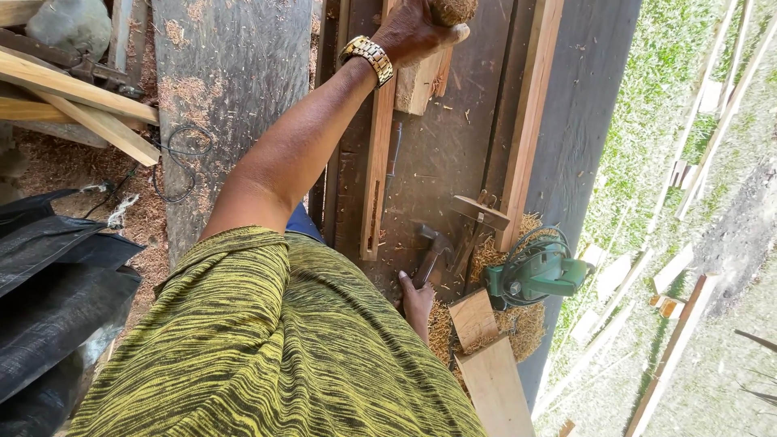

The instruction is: Use a hammer and chisel to carve out a groove in a wooden plank.

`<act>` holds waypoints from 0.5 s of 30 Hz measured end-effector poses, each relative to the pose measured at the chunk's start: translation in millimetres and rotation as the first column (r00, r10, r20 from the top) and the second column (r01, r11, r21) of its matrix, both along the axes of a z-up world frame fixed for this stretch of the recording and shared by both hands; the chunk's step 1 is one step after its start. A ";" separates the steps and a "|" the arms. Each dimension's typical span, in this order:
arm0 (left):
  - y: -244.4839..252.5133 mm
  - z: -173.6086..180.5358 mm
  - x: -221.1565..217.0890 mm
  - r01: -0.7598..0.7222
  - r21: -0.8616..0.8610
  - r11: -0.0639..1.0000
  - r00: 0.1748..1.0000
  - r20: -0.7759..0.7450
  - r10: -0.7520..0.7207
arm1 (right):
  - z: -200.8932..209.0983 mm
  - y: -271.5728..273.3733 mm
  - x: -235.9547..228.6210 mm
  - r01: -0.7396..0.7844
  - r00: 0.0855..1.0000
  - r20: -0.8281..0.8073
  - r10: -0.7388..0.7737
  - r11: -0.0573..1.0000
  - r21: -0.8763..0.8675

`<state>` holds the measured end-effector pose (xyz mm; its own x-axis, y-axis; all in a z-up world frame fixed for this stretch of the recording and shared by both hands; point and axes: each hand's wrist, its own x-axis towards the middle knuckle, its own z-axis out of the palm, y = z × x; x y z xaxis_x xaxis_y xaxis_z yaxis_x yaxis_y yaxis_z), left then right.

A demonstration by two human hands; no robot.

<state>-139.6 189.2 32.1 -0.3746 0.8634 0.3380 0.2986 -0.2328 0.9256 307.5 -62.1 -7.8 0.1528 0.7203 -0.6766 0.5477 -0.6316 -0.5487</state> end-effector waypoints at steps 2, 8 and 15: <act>-5.3 9.8 -0.2 0.016 -0.064 0.998 0.999 0.032 -0.014 | -2.4 -0.7 1.8 -0.003 1.000 -0.005 0.003 1.000 0.002; -3.9 10.6 -4.0 0.005 -0.136 0.991 1.000 -0.010 -0.006 | -6.7 -0.2 4.3 0.008 1.000 -0.010 -0.008 1.000 -0.008; 5.1 7.1 -3.3 -0.012 -0.120 0.993 0.997 -0.080 0.003 | 0.0 0.2 2.1 -0.091 0.991 0.103 0.088 0.996 0.021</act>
